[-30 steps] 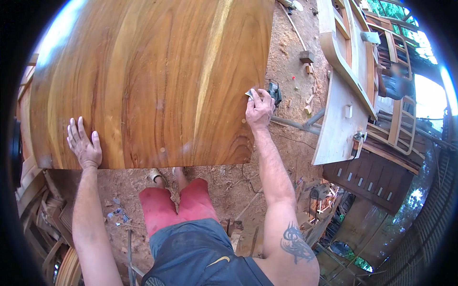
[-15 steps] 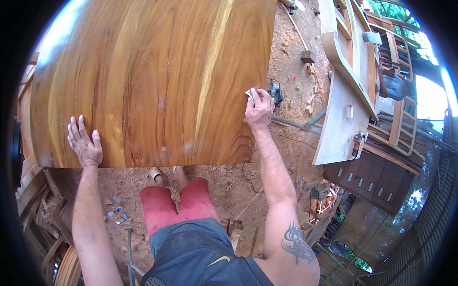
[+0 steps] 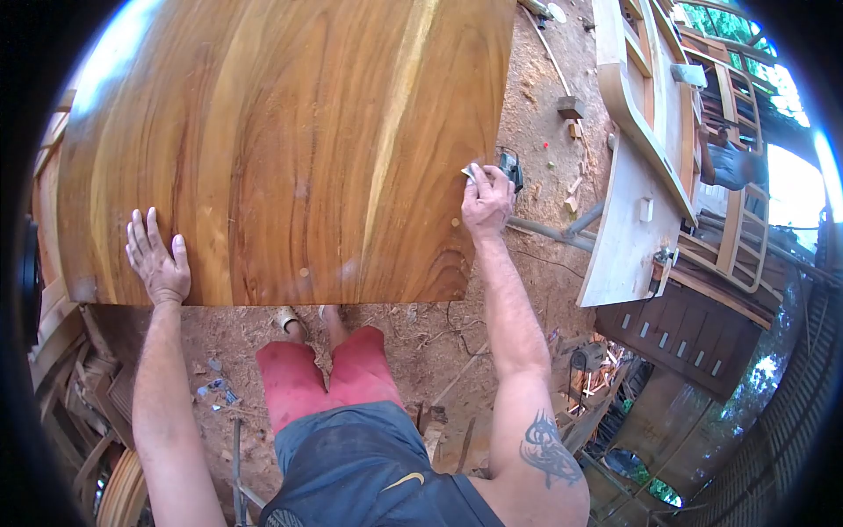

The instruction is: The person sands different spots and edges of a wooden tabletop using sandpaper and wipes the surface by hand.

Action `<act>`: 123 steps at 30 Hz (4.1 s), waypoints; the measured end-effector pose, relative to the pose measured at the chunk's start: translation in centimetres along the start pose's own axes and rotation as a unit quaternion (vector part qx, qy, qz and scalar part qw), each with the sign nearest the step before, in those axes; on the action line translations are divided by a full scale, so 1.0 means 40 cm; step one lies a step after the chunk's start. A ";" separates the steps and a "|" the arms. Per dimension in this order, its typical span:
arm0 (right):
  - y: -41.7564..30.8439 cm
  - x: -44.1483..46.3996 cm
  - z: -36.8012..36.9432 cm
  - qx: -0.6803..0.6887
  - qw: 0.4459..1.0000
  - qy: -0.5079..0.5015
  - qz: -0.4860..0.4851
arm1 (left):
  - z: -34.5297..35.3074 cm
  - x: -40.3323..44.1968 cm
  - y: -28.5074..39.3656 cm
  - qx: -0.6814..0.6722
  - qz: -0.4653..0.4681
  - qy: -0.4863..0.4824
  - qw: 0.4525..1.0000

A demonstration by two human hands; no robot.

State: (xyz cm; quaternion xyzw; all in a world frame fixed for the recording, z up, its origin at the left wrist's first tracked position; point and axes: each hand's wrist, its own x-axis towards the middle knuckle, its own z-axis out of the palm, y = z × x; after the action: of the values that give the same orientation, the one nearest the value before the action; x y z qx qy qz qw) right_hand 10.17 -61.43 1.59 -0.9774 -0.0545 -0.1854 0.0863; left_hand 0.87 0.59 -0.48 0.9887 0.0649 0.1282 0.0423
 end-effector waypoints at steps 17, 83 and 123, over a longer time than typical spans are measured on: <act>-0.012 0.002 0.008 0.002 1.000 0.003 -0.002 | -0.001 0.000 -0.001 0.002 0.002 0.000 1.000; 0.009 0.002 0.009 -0.019 0.999 0.023 -0.030 | 0.002 -0.003 -0.002 0.000 0.001 0.001 1.000; -0.014 0.034 -0.079 0.146 0.953 -0.195 0.178 | 0.003 -0.002 -0.002 0.006 0.003 -0.001 1.000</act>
State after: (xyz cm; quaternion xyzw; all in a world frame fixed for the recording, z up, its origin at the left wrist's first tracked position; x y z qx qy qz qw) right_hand 10.24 -61.36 5.08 -0.9651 0.0777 0.0373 0.2473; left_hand 0.81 0.66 -0.61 0.9893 0.0623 0.1266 0.0361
